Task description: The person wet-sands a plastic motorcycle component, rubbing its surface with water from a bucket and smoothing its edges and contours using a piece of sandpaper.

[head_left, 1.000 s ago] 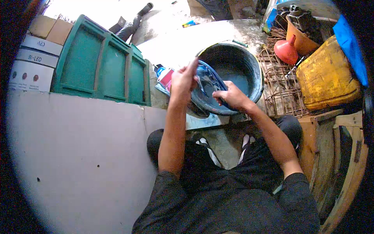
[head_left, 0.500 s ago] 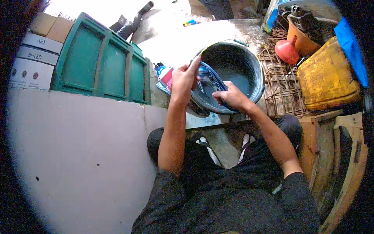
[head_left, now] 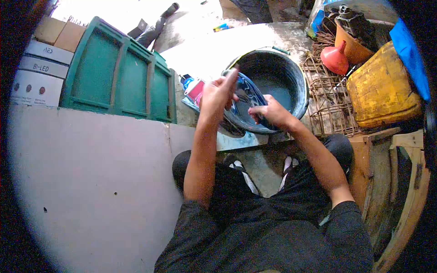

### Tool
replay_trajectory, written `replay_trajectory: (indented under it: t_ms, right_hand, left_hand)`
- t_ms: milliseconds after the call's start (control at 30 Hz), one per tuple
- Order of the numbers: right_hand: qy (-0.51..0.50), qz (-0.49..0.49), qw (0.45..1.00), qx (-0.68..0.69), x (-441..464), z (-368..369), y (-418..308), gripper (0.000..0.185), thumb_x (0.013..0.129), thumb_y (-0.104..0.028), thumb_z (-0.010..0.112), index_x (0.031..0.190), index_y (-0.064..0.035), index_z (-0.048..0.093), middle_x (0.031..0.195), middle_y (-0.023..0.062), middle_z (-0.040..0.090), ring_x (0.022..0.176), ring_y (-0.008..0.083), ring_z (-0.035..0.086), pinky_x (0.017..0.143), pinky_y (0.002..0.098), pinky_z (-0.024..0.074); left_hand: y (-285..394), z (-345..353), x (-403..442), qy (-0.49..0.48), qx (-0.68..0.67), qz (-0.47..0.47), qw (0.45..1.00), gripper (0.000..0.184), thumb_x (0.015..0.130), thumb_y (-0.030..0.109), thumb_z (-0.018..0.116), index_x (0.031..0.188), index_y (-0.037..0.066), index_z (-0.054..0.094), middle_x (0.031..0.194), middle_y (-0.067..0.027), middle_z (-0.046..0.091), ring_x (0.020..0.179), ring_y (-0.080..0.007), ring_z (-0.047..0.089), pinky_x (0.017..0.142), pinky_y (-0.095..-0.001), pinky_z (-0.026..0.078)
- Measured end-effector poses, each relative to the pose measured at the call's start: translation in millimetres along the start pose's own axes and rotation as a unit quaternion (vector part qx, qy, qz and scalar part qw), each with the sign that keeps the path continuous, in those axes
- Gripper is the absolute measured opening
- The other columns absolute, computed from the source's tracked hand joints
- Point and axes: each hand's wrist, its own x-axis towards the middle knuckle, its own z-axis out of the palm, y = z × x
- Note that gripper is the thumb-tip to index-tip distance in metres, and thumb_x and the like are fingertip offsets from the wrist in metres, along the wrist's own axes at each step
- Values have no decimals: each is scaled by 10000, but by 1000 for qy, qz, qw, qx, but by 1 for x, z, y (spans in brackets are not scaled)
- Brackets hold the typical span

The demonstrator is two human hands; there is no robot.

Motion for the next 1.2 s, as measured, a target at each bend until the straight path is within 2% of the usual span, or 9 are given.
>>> replay_trajectory:
  t_ms: [100,300,433,767,833,1000,1100,1167,1200]
  right_hand:
    - [-13,17,999,25,2,-1,-6,153,812,-138,662,721,-27,608,626,47,605,542,139,575,552,275,450]
    - [-30,41,994,98,5,-7,-4,139,801,-139,676,747,-21,626,653,61,616,570,144,587,571,276,473]
    - [-16,57,994,96,5,-7,-4,141,794,-132,687,767,-9,624,666,66,615,573,150,589,586,282,494]
    - [-21,30,997,73,1,-3,-10,139,799,-126,682,761,-8,619,666,67,613,569,149,583,582,277,475]
    - [-23,30,996,85,2,-3,-5,136,801,-129,678,760,-14,620,657,61,612,571,146,583,581,276,472]
    - [-24,12,998,57,2,0,0,129,799,-128,670,749,-20,621,642,52,610,555,144,578,567,280,467]
    - [-12,24,998,50,3,1,-3,134,799,-134,668,742,-23,620,637,48,609,543,141,572,560,281,463]
    - [-9,48,998,40,0,2,-2,137,799,-140,667,741,-25,620,635,47,608,539,138,569,558,282,460]
    - [-19,33,999,26,0,3,0,138,799,-146,669,749,-28,620,633,46,607,539,134,567,553,280,457]
  left_hand:
    - [-6,5,-6,-35,-11,-12,999,364,866,417,693,696,112,588,523,29,524,361,-47,406,345,-205,261]
    - [4,-13,4,26,-105,68,992,300,919,380,635,830,98,583,541,46,498,388,-27,392,353,-190,240]
    - [-1,-7,6,38,-84,83,992,277,945,334,608,888,63,587,586,36,506,413,-29,390,377,-188,269]
    - [0,2,3,42,-22,51,998,313,923,352,633,767,83,598,577,31,529,415,-35,421,388,-201,292]
    - [2,7,-4,-19,-21,46,999,334,913,368,642,716,105,585,541,34,517,402,-33,415,386,-200,289]
    - [3,0,1,47,-45,61,996,331,911,367,645,704,116,581,541,38,516,394,-34,417,372,-191,273]
    - [-5,13,-6,-35,2,95,995,330,888,346,679,729,64,613,538,28,520,408,-35,449,379,-183,305]
    - [-1,6,0,74,0,76,994,357,862,361,710,722,43,627,554,16,533,413,-38,460,378,-185,313]
    - [-2,1,2,58,-2,76,995,351,865,356,708,729,41,632,568,19,538,416,-36,460,377,-184,316]
